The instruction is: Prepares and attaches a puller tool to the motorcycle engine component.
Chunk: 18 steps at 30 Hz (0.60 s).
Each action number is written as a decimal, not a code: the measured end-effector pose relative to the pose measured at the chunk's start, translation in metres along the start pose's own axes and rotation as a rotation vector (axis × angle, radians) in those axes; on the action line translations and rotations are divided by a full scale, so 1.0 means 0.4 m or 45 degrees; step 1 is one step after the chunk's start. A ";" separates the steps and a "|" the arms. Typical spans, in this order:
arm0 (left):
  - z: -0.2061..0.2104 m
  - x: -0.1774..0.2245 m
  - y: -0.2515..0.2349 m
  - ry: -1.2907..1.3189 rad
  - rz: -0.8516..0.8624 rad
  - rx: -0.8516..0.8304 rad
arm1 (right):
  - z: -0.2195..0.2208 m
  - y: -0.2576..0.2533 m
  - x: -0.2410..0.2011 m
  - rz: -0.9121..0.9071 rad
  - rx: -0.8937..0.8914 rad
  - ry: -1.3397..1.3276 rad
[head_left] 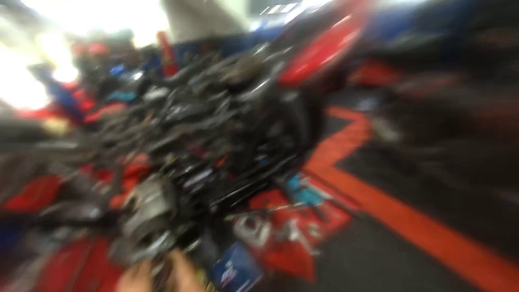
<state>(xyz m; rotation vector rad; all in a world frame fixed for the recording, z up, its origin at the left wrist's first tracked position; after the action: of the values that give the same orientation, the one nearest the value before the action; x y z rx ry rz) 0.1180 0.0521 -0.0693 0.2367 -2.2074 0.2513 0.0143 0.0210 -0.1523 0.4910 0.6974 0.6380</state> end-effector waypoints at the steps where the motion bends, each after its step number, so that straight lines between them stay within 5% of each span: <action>1: -0.003 0.017 0.002 0.010 -0.089 0.033 | 0.004 -0.001 0.012 -0.015 0.002 0.018; 11: -0.033 -0.002 -0.031 -0.317 0.044 -0.089 | -0.015 0.001 0.034 -0.137 -0.240 0.345; 18: -0.052 0.004 -0.041 -0.514 0.325 -0.108 | 0.040 -0.011 0.066 -0.414 -0.028 0.344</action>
<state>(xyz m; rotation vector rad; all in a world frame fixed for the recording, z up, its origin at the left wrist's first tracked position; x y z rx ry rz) 0.1369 0.0417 -0.0540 -0.0490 -2.6446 0.2666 0.0430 0.0324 -0.1557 0.2637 1.0009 0.4070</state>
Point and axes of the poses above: each hand's wrist, its own y-axis away from the middle knuckle, its own z-axis out of the palm, x = y × z, the point moved 1 cm from there along -y, towards the middle knuckle, and after that the axes turned 11 degrees about z, right-handed, at the moved point
